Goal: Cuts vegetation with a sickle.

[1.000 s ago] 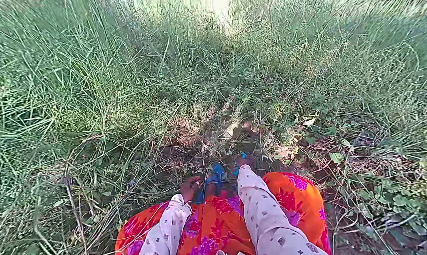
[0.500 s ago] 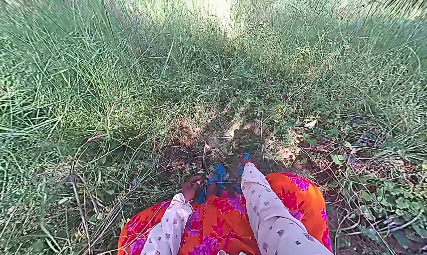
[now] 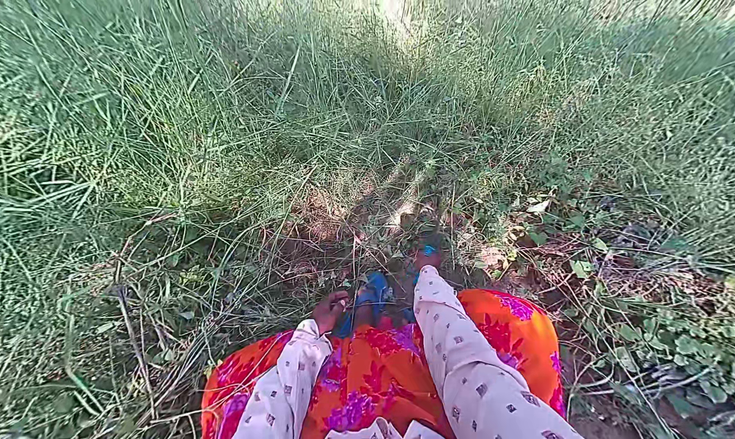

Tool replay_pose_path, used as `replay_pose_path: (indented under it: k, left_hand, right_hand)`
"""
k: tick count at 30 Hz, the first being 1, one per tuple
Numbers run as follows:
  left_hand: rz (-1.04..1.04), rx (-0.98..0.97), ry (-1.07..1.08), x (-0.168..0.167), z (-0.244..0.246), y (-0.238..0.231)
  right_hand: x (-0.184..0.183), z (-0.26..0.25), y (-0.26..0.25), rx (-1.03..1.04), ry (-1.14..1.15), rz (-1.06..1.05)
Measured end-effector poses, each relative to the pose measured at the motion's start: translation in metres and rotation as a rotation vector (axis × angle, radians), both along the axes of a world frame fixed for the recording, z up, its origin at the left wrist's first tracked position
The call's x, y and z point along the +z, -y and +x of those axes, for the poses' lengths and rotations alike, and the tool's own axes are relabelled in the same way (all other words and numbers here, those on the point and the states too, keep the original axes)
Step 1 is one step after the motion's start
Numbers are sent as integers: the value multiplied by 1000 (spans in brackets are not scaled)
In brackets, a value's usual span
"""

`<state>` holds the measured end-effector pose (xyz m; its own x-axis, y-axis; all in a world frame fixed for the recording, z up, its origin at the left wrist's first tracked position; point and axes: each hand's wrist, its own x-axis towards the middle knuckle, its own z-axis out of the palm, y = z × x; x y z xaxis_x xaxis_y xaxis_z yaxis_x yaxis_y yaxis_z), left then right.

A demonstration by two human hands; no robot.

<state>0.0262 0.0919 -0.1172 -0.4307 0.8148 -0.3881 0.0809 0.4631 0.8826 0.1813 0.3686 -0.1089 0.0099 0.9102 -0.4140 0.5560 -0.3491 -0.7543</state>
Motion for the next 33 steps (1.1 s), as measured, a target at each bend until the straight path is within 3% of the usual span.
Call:
replay_pose_path:
  k: [2, 5, 8, 10, 13, 18, 20, 23, 26, 28, 30, 33]
  left_hand:
    - [3, 20, -1, 0, 2, 0]
    - [30, 14, -20, 4, 2, -3]
    - [0, -25, -12, 4, 7, 0]
    - [-3, -32, -29, 1, 7, -5]
    - [-19, -54, -63, -12, 4, -2]
    - [26, -15, -24, 0, -1, 3]
    - [9, -17, -21, 2, -1, -1]
    - [17, -11, -13, 1, 6, -2]
    - [49, 4, 13, 3, 6, 1]
    - [38, -13, 14, 7, 3, 2]
    - [19, -14, 12, 6, 6, 3]
    - [59, -24, -38, -9, 4, 1]
  right_hand:
    - [-22, 2, -1, -31, -87, -116]
    - [5, -8, 15, -88, -322, -226]
    - [26, -22, 64, 34, -465, -404]
    - [32, -35, 73, 136, -400, -331]
    - [48, -35, 55, 227, -233, -15]
    - [72, -15, 14, 20, -178, 314]
    - [58, 3, 3, 3, -68, 245]
    - [11, 17, -3, -5, -62, -92]
    - [15, 5, 6, -136, -362, -196]
    - [37, -10, 21, -110, -577, -249]
    - [45, -15, 33, 27, -491, -187]
    - [60, -14, 23, 122, -171, 140]
